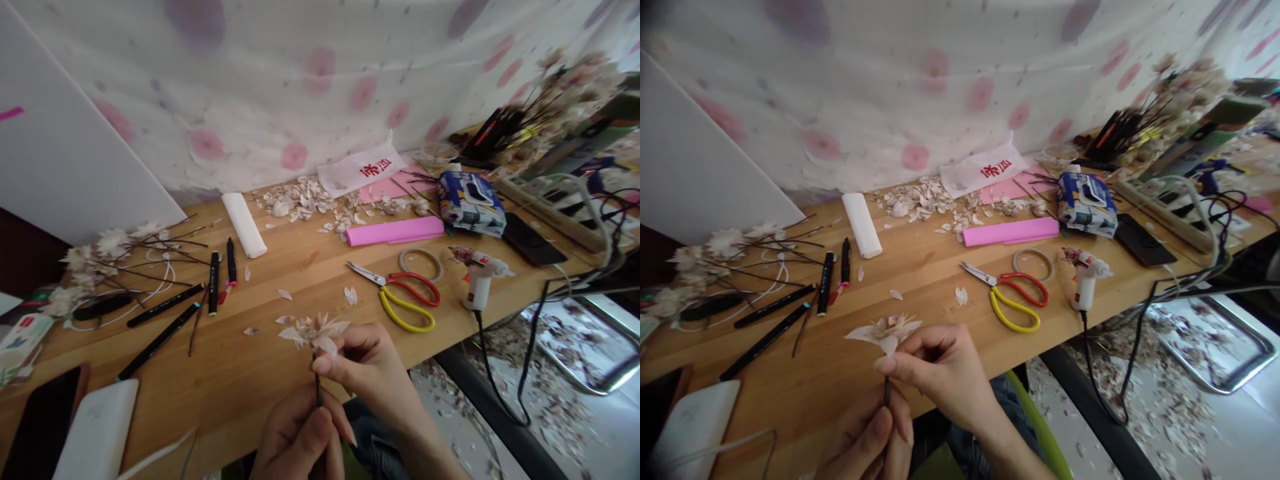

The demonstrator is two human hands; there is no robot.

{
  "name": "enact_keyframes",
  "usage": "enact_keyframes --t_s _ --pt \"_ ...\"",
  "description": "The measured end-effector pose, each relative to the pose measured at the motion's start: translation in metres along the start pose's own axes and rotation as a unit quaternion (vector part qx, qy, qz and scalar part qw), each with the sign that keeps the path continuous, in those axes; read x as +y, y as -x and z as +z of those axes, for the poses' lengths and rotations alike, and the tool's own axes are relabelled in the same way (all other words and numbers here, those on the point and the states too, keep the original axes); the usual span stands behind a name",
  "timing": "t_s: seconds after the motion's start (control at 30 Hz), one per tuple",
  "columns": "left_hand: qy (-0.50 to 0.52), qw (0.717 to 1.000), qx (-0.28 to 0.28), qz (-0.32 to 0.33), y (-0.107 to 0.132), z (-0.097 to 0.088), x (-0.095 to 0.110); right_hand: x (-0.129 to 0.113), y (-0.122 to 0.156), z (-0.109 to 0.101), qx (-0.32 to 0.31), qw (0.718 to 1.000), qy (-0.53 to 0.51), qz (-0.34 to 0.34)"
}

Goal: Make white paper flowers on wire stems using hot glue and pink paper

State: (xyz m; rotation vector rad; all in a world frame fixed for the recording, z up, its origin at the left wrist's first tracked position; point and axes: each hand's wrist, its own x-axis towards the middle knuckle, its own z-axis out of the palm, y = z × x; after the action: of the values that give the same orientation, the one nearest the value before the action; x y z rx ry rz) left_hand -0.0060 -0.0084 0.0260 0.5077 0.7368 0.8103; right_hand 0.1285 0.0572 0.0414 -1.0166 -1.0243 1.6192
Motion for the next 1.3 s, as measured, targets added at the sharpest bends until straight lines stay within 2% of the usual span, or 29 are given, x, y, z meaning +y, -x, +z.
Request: enact_keyframes --t_s 0.23,0.4,0.5,0.67,0.93,1.07,1.23,1.3 --pt "-0.009 0.999 -0.011 0.041 0.0 -0.003 -0.004 0.0 -0.003 0.002 -0.006 1.0 -0.004 0.003" --pt "-0.015 0.999 -0.01 0.039 0.001 -0.007 -0.006 0.002 -0.006 0.003 -0.018 1.0 -0.007 0.01" --pt "-0.008 0.997 -0.025 0.07 -0.004 -0.006 -0.006 0.001 -0.004 0.002 -0.014 1.0 -0.015 0.011" --pt "-0.018 0.992 -0.037 0.121 -0.009 -0.003 -0.007 0.001 0.003 0.0 -0.082 0.992 -0.08 0.057" --pt "-0.049 0.992 -0.02 0.113 -0.005 -0.004 -0.008 0.001 -0.003 0.003 -0.026 0.999 -0.027 0.034" --pt "-0.046 0.991 -0.011 0.123 -0.005 -0.003 -0.008 0.002 -0.002 0.004 -0.04 0.997 -0.041 0.044" --pt "-0.028 0.991 -0.02 0.129 -0.008 -0.003 -0.007 0.003 0.002 0.0 -0.101 0.987 -0.106 0.064" --pt "-0.033 0.992 -0.016 0.121 -0.008 -0.003 -0.006 0.003 0.001 -0.001 -0.094 0.989 -0.102 0.057"
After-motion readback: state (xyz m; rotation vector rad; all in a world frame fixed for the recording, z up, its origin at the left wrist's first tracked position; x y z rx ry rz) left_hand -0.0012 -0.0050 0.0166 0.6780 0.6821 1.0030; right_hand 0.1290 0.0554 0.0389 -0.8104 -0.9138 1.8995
